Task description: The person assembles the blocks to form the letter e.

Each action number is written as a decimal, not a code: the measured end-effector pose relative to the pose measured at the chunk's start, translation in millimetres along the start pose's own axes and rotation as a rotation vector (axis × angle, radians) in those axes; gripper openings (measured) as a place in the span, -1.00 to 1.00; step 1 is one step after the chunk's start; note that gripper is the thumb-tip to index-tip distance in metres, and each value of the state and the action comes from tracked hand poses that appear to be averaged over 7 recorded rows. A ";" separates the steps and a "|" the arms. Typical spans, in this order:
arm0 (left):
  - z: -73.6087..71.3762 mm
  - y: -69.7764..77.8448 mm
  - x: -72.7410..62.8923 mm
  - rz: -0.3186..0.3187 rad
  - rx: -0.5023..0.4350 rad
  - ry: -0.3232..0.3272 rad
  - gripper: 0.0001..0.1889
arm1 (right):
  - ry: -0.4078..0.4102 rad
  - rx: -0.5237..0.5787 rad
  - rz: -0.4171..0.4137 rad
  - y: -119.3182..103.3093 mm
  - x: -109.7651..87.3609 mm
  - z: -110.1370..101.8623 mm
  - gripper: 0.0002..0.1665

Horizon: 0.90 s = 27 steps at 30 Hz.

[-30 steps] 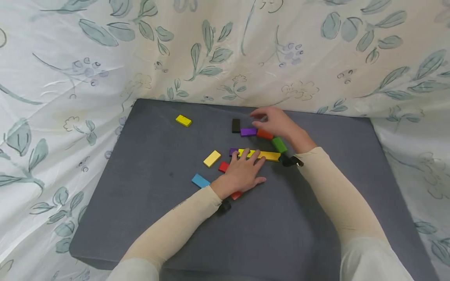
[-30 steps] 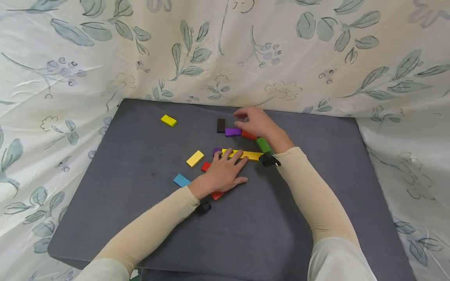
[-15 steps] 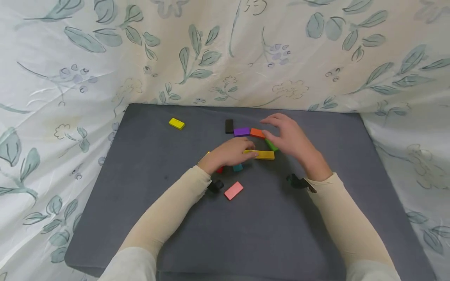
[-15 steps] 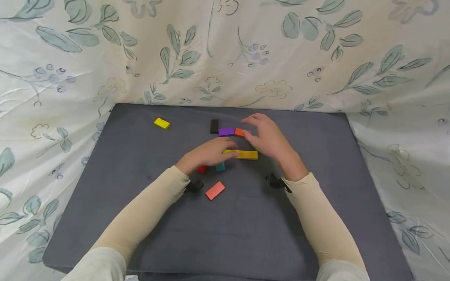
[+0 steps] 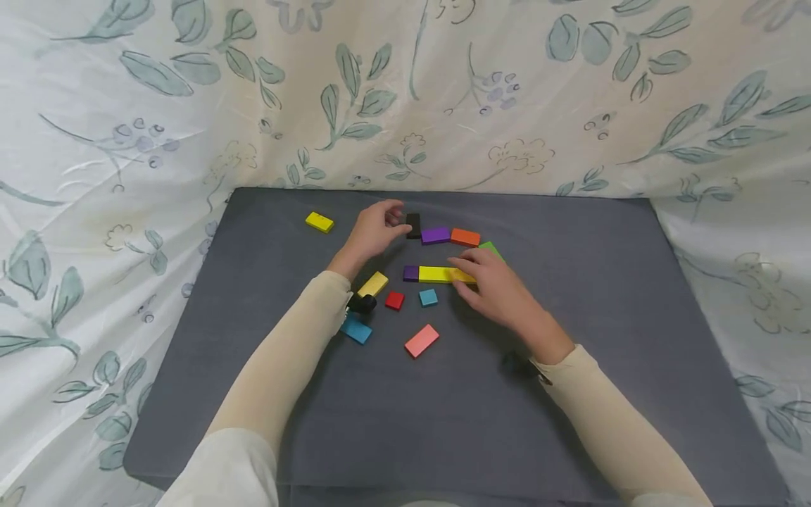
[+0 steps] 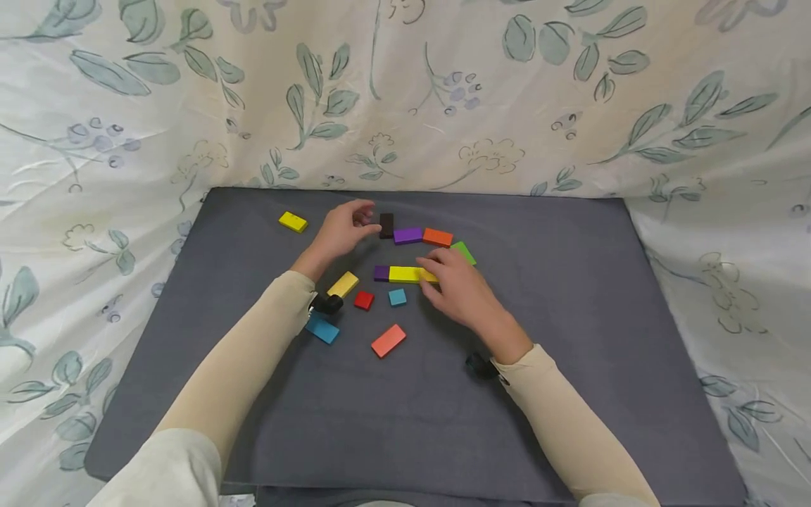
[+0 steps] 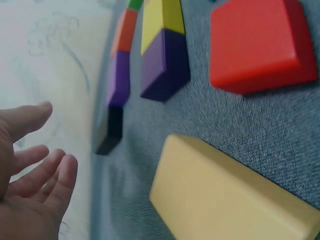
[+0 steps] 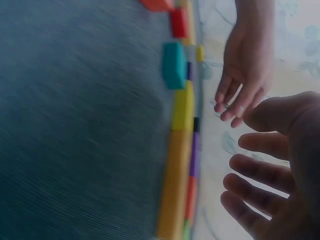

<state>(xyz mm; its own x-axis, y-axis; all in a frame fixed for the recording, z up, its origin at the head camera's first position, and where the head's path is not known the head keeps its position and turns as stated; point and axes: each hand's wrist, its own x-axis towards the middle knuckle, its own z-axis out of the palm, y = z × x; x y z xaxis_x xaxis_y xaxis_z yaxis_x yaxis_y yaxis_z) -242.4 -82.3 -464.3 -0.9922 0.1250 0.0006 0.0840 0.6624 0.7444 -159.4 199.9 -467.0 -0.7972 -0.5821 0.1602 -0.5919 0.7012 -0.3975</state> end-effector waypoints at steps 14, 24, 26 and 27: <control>29.8 -0.4 32.0 -0.180 0.170 0.031 -0.43 | -0.060 -0.095 -0.046 3.7 -11.9 28.3 -0.44; 28.7 5.9 42.5 -0.226 0.266 0.070 -0.60 | -0.049 -0.102 -0.014 0.4 -10.2 29.3 -0.44; 26.9 4.9 40.9 -0.224 0.257 0.058 -0.60 | -0.050 -0.102 -0.007 0.3 -10.7 28.8 -0.44; 25.8 4.2 39.7 -0.222 0.248 0.051 -0.60 | -0.050 -0.102 -0.004 0.6 -11.2 28.9 -0.44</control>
<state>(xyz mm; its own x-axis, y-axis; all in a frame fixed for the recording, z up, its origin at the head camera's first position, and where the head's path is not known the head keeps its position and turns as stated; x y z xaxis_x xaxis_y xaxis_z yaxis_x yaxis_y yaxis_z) -279.0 -55.4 -478.4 -0.9916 -0.0753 -0.1052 -0.1208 0.8300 0.5446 -147.4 195.0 -495.2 -0.7895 -0.6029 0.1149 -0.6059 0.7357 -0.3027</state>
